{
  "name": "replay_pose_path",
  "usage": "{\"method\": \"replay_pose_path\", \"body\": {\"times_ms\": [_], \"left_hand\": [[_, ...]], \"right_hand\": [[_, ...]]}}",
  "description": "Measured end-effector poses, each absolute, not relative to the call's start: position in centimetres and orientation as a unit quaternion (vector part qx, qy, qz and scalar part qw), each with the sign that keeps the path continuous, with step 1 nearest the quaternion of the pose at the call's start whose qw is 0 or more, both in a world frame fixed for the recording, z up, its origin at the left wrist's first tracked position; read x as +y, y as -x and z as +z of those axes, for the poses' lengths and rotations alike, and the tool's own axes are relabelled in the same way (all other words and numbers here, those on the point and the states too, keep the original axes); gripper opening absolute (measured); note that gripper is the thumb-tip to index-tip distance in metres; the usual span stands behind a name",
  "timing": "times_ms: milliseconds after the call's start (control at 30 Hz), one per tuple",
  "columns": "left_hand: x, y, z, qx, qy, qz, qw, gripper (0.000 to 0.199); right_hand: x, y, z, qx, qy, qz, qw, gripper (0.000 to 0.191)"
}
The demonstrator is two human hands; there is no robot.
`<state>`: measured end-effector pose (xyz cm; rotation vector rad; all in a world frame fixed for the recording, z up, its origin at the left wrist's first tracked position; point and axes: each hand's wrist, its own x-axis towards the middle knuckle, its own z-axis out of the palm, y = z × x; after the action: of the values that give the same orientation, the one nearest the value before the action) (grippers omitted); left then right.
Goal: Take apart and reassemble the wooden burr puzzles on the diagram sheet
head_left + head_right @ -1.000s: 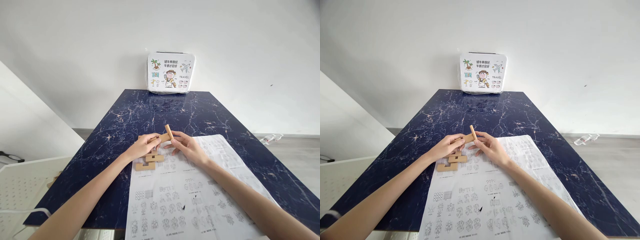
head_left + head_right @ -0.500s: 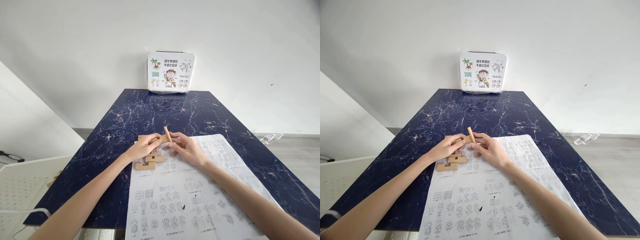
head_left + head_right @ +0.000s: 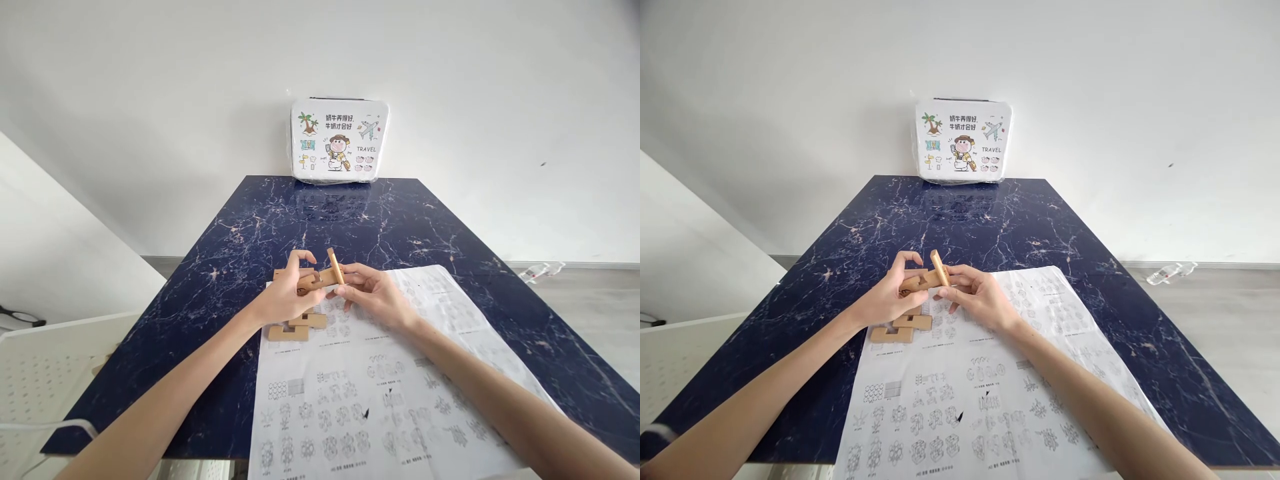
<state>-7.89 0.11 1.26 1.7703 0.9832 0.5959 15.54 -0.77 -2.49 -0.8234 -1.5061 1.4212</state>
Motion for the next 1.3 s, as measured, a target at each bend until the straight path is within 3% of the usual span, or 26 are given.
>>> {"method": "replay_pose_path", "body": {"times_ms": [267, 500, 733, 900, 1100, 1300], "left_hand": [[-0.4, 7.3, 1.4, 0.410, -0.733, 0.252, 0.481, 0.045], [-0.9, 6.3, 1.2, 0.297, -0.718, 0.292, 0.558, 0.037], [-0.7, 6.7, 1.7, 0.335, -0.722, 0.264, 0.545, 0.043], [-0.1, 6.9, 1.5, 0.333, -0.733, 0.271, 0.528, 0.017], [-0.1, 7.0, 0.8, 0.352, -0.764, 0.248, 0.481, 0.027], [-0.5, 6.7, 1.5, 0.334, -0.761, 0.234, 0.504, 0.028]], "right_hand": [[-0.9, -15.3, -1.8, -0.612, 0.322, 0.586, 0.423, 0.041], [-1.8, -14.0, -1.9, -0.613, 0.315, 0.613, 0.386, 0.034], [-1.3, -14.9, -1.9, -0.558, 0.264, 0.687, 0.382, 0.033], [-1.2, -15.4, -1.9, -0.517, 0.264, 0.718, 0.383, 0.027], [-1.1, -15.4, -2.1, -0.460, 0.245, 0.745, 0.417, 0.024], [-1.2, -15.4, -1.8, -0.447, 0.209, 0.769, 0.406, 0.026]]}}
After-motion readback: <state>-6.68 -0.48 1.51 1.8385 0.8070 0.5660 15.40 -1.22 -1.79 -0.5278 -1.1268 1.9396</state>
